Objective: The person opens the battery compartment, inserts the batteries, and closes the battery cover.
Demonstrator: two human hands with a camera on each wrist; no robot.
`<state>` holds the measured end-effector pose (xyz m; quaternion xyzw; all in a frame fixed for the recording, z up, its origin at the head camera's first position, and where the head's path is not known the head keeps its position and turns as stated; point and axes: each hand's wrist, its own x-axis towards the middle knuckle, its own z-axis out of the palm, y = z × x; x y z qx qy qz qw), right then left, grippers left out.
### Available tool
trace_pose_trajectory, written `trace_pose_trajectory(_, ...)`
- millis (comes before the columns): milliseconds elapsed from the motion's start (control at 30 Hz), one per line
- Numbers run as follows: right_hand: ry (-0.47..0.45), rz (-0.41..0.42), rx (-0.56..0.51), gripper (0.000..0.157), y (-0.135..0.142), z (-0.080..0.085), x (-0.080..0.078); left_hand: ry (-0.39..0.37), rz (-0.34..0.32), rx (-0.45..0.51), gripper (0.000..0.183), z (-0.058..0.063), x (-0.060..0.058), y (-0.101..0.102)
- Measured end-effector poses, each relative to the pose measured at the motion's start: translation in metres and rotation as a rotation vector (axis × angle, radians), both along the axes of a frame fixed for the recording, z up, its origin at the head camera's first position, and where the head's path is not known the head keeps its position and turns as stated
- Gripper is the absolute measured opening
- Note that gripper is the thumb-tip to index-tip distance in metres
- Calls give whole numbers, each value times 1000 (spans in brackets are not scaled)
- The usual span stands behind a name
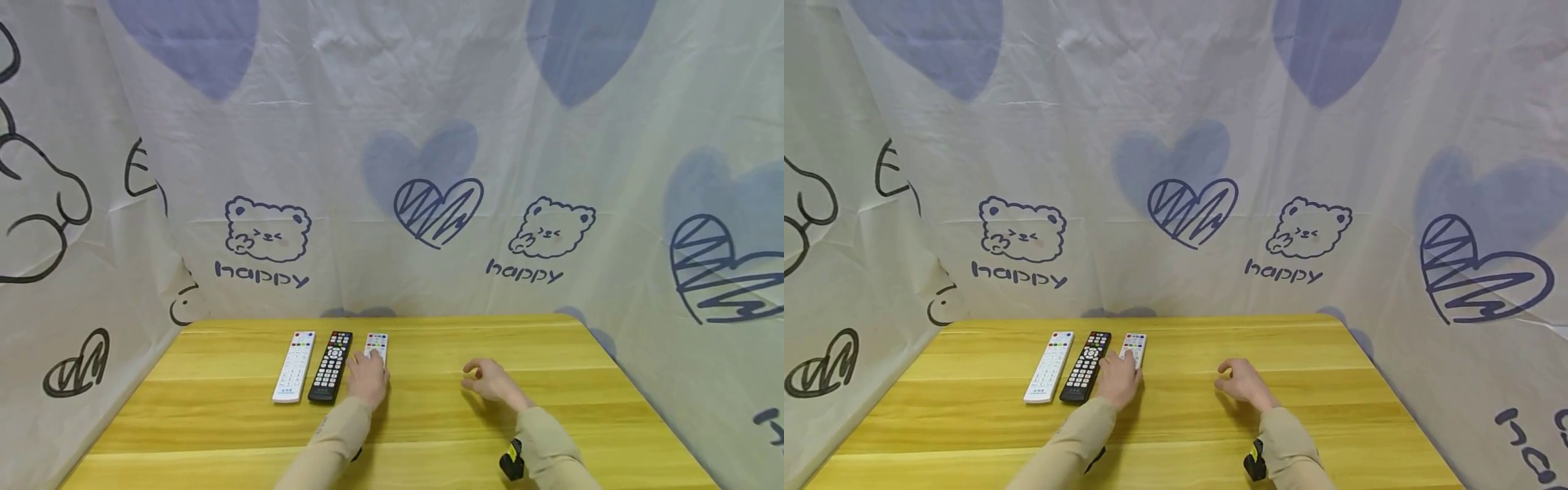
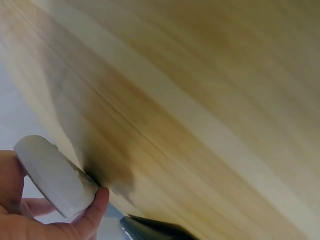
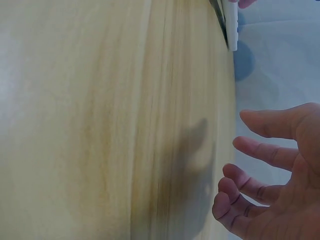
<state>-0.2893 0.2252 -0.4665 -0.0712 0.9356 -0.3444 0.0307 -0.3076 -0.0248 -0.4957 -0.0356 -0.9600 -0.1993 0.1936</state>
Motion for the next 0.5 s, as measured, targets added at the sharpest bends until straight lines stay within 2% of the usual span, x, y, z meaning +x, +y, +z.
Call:
trace_pose_trajectory(133,2,6,0,29,-1,0,-1,-9,20,19,28,0,0,2)
trace_pose_trajectory(367,16,5,11,29,-1,-3,-2,-67,59,8,28,-3,0,6)
trace_pose_trajectory(500,35,-2,27,27,0,-4,-2,-73,42,-13,32,-2,2,6)
